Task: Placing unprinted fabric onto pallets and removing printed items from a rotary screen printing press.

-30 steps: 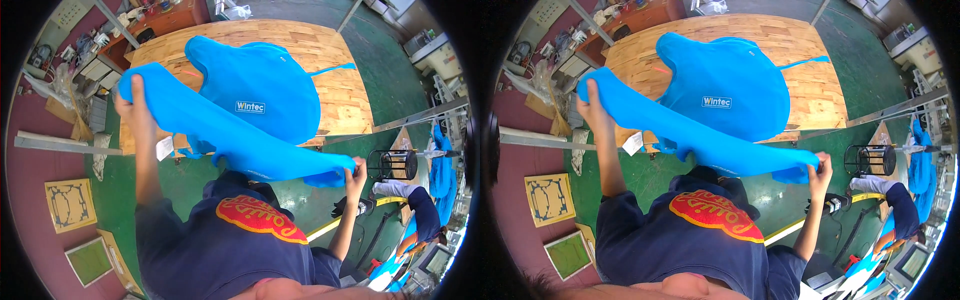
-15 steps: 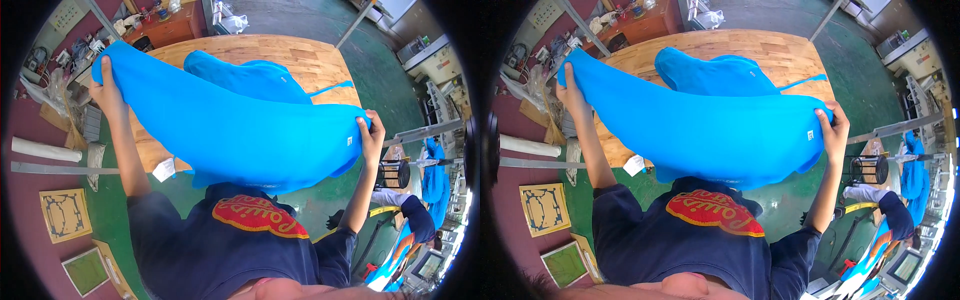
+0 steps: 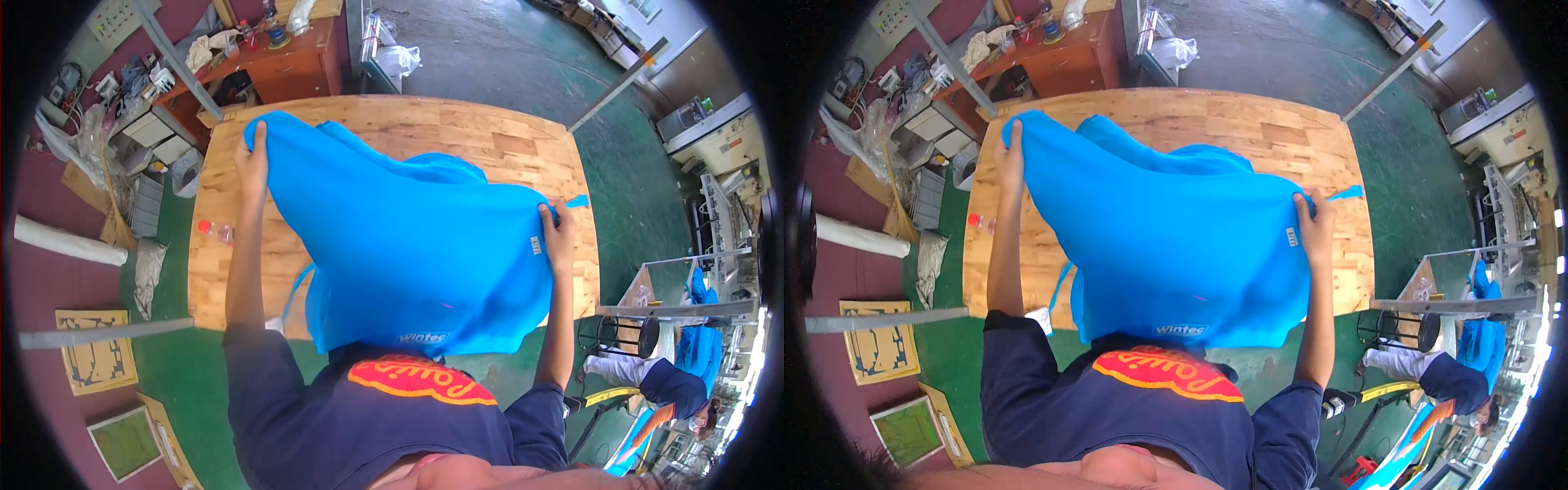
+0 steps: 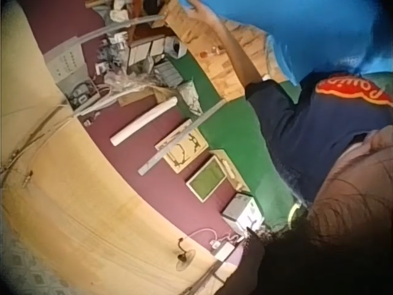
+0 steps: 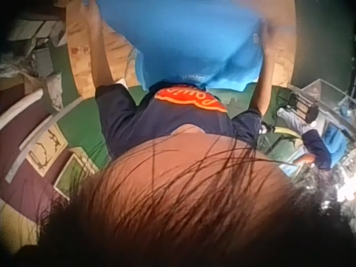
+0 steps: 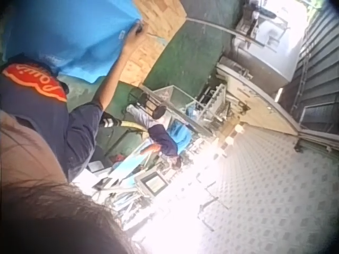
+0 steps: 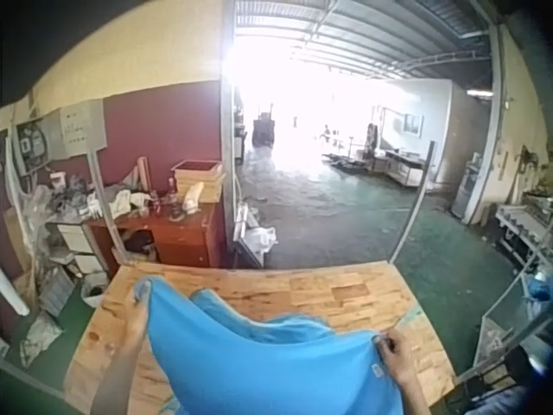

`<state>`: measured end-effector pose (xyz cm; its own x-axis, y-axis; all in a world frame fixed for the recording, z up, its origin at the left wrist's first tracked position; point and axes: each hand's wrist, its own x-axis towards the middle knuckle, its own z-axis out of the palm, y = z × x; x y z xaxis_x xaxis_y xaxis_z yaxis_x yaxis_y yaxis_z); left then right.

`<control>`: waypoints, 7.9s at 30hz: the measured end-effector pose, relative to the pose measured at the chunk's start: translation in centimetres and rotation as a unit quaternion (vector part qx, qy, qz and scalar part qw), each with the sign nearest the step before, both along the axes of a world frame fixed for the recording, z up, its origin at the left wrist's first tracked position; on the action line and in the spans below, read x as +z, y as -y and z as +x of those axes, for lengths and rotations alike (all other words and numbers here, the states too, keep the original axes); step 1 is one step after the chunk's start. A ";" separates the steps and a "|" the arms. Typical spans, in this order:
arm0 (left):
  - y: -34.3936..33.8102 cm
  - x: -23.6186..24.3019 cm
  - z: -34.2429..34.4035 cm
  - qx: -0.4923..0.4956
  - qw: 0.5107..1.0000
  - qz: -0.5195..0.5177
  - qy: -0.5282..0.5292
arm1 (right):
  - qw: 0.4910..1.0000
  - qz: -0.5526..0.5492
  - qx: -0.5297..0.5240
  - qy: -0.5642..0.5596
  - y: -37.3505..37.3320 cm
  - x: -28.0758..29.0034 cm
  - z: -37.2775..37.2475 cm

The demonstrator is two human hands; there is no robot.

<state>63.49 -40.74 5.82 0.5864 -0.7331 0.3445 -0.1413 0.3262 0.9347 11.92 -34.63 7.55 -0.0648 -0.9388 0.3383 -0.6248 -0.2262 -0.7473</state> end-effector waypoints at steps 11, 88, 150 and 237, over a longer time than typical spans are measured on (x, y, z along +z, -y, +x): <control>13.2 -19.7 0.6 -0.021 0.957 0.227 0.180 | 0.997 0.066 -0.023 0.019 11.2 -18.3 -0.3; 12.3 -21.4 -36.5 -0.451 0.806 0.035 0.381 | 0.881 0.441 -0.153 0.077 -20.4 -21.2 -7.8; -53.9 -16.1 -64.4 -0.803 0.279 -0.294 0.437 | 0.467 0.190 -0.850 -0.151 -84.3 -17.2 -15.4; -34.6 5.1 -40.8 -0.796 0.437 0.062 -0.414 | 0.746 0.038 -0.650 -0.139 -52.4 -7.4 -24.1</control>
